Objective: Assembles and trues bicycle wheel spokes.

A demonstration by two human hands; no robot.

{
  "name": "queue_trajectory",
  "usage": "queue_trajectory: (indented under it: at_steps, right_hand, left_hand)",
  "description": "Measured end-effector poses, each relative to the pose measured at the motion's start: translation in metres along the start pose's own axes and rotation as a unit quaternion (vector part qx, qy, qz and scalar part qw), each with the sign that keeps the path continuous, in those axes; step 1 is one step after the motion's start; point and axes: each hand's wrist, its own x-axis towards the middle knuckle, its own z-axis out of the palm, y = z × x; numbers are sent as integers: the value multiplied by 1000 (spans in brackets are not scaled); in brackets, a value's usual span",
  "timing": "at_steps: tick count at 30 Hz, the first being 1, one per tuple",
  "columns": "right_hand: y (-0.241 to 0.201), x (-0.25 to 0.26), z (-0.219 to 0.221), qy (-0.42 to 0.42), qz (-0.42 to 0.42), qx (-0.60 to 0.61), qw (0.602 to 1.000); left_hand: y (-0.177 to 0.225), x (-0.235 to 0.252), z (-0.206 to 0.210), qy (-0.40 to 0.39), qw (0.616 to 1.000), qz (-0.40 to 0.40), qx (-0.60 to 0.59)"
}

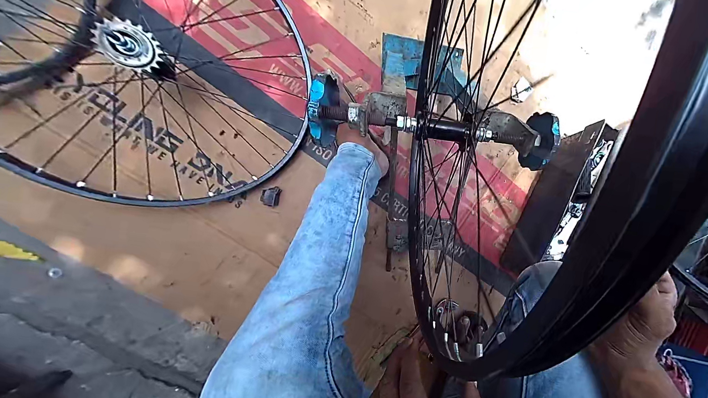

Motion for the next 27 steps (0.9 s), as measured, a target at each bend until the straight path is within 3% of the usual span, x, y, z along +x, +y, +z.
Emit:
queue_trajectory:
  at_steps: [27]
  right_hand:
    - [8, -2, -14, 10, 16, 8, 1000]
  left_hand:
    - [-1, 3, 0, 17, 999, -8, -43]
